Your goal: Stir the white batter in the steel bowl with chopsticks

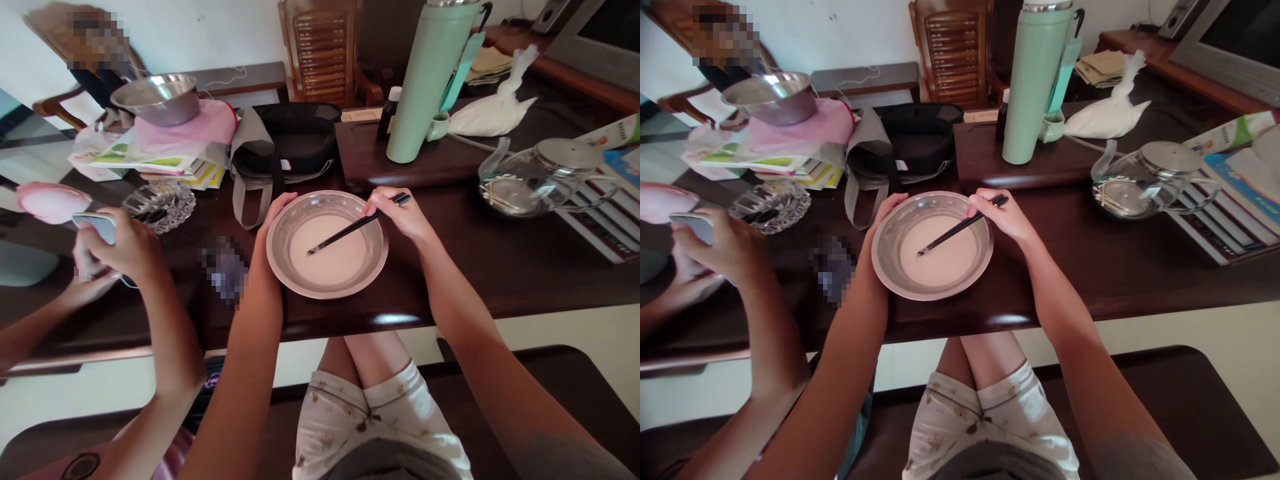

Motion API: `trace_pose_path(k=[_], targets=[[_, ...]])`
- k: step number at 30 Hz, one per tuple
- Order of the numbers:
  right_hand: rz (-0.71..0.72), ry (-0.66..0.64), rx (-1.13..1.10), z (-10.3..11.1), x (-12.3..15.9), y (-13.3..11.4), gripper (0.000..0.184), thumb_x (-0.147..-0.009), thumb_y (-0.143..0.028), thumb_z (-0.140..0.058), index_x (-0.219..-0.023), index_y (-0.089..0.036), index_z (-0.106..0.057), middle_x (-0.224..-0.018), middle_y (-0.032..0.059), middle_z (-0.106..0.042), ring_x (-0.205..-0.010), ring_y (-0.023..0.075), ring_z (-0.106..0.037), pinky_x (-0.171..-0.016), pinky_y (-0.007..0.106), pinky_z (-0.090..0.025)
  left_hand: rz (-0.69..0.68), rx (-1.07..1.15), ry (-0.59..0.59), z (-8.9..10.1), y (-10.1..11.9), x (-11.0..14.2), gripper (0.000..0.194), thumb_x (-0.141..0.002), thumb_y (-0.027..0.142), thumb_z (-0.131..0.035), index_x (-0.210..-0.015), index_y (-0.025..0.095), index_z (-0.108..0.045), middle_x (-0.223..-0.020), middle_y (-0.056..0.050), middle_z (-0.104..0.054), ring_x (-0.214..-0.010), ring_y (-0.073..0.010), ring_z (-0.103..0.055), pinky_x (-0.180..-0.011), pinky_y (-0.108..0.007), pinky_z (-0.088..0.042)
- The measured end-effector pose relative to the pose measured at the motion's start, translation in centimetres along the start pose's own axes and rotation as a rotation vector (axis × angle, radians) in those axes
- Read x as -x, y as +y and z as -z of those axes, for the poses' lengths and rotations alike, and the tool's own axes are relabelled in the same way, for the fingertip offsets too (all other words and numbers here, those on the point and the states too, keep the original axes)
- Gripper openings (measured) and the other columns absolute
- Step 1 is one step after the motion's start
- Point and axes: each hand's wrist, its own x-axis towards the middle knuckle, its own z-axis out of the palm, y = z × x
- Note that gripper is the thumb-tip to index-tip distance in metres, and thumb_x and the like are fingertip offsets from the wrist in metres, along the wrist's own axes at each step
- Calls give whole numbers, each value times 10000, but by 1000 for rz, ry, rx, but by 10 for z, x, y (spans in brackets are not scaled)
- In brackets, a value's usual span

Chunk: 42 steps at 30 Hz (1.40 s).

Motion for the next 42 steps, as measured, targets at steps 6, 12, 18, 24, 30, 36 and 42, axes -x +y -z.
trace_pose_path(k=[6,12,18,24,30,36,42], targets=[[21,232,-21,9,-4,4,494,-850,-639,-662,-581,-226,-686,-600,3,-708,-606,164,-696,-707,319,-542,-23,220,-89,2,-2,0,875,-1048,157,199,-961,208,-671,-731,34,-80,-488,80,-268,-634,-276,5],[1,66,-86,5,-1,2,484,-882,-594,-654,-569,-225,-683,-578,0,-687,-585,154,-683,-648,300,-527,32,345,-95,0,1,-1,917,-1043,159,263,-850,138,-633,-691,39,-92,-488,97,-339,-654,-266,33],[14,93,31,0,-3,1,444,-870,-610,-658,-654,-228,-718,-672,5,-742,-713,169,-730,-766,316,-553,32,352,-60,-34,42,20,1035,-763,516,470,-674,5,-426,-758,79,2,-524,107,-314,-678,-440,-5],[7,210,-63,10,-3,5,539,-874,-633,-634,-532,-217,-636,-541,-2,-657,-540,147,-668,-626,297,-527,12,220,-65,-40,48,24,982,-802,598,401,-651,41,-393,-762,87,4,-534,74,-358,-685,-436,-28],[-20,-19,21,-1,0,-1,448,-869,-624,-650,-670,-228,-722,-697,9,-747,-743,178,-734,-770,328,-553,6,289,-64,1,1,-1,759,-1145,306,11,-845,218,-680,-662,32,-116,-456,83,-290,-623,-252,14],[1,198,-8,7,-3,3,513,-851,-670,-637,-580,-236,-677,-585,1,-691,-615,177,-698,-714,342,-547,-15,195,-40,14,-14,-7,612,-1150,360,-153,-936,299,-723,-649,27,-210,-505,70,-367,-571,-224,-55],[-25,24,-31,3,0,-1,503,-855,-657,-643,-595,-230,-690,-622,7,-711,-636,171,-696,-700,328,-543,-13,264,-65,-1,2,1,863,-1065,150,165,-910,214,-682,-691,27,-131,-498,77,-324,-615,-256,-8]])
